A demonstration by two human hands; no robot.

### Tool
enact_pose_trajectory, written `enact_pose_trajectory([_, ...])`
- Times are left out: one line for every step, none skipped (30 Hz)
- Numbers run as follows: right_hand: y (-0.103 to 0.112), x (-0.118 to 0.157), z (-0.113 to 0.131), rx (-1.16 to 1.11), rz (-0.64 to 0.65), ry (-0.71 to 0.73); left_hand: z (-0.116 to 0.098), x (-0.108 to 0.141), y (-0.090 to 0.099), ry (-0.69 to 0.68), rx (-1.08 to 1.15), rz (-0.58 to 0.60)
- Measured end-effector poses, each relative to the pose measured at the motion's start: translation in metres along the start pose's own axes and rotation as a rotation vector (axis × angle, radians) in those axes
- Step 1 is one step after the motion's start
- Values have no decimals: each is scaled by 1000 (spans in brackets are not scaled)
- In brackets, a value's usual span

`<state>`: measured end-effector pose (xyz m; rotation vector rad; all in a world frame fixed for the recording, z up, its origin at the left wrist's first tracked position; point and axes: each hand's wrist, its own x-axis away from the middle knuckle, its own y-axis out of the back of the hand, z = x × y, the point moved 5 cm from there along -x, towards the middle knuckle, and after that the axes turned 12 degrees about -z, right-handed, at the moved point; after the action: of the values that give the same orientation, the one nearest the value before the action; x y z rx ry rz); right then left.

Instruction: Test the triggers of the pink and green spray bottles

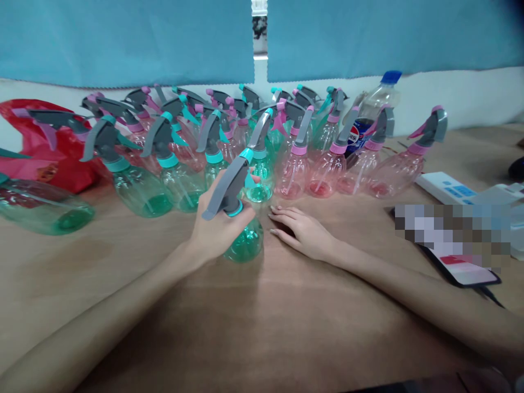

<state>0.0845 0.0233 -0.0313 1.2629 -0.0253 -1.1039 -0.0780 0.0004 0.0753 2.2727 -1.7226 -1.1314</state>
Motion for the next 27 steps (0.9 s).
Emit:
enact_pose_trajectory([0,0,0,0,-1,1,1,0,0,-3,-3,3])
enact_pose_trajectory([0,0,0,-2,-2,1,2,1,0,-5,-7,9])
enact_pose_trajectory([0,0,0,-3,-2,0,2,2,0,-7,-10,16])
enact_pose_trajectory([0,0,0,-6,-2,-1,2,2,0,-6,-15,25])
enact_pose_trajectory([0,0,-1,-9,-2,-3,2,3,0,-4,-21,32])
enact_pose_trajectory([0,0,-1,-12,-2,-5,2,3,0,-4,-22,33])
enact_pose_trajectory([0,0,-1,-14,-1,-7,1,3,1,-2,-18,31])
enact_pose_trajectory([0,0,-1,-14,0,-9,1,2,1,2,-11,29])
enact_pose_trajectory([0,0,-1,-13,0,-10,0,2,1,4,-1,28])
enact_pose_trajectory([0,0,-1,-11,1,-9,-1,2,1,3,13,27])
enact_pose_trajectory([0,0,-1,-8,1,-8,-3,2,2,-1,29,24])
enact_pose_trajectory([0,0,-1,-5,2,-6,-3,2,2,-1,41,21])
enact_pose_trajectory([0,0,-1,-1,3,-4,-4,2,2,4,47,20])
enact_pose_trajectory([0,0,-1,2,3,-3,-4,2,3,11,50,18])
enact_pose_trajectory([0,0,-1,5,3,-2,-4,2,3,20,51,20])
enact_pose_trajectory([0,0,-1,6,2,-2,-4,2,3,26,53,21])
enact_pose_trajectory([0,0,-1,6,2,-1,-5,3,3,26,59,21])
enact_pose_trajectory([1,0,-1,5,2,-1,-6,3,4,21,68,23])
enact_pose_trajectory([1,0,0,4,2,0,-7,3,4,13,80,20])
enact_pose_trajectory([1,0,0,4,3,0,-9,2,4,6,90,17])
enact_pose_trajectory([1,0,0,4,4,0,-10,2,4,0,94,15])
enact_pose_trajectory([1,0,0,5,4,-1,-10,2,4,-1,89,15])
enact_pose_trajectory([1,0,0,6,3,-1,-10,2,4,4,76,19])
enact_pose_trajectory([1,0,0,7,2,-2,-9,2,3,8,60,24])
enact_pose_trajectory([1,0,0,7,1,-2,-8,2,3,11,43,31])
enact_pose_trajectory([1,0,0,7,1,-3,-6,3,3,13,30,37])
enact_pose_trajectory([2,0,0,7,1,-2,-4,3,3,16,23,42])
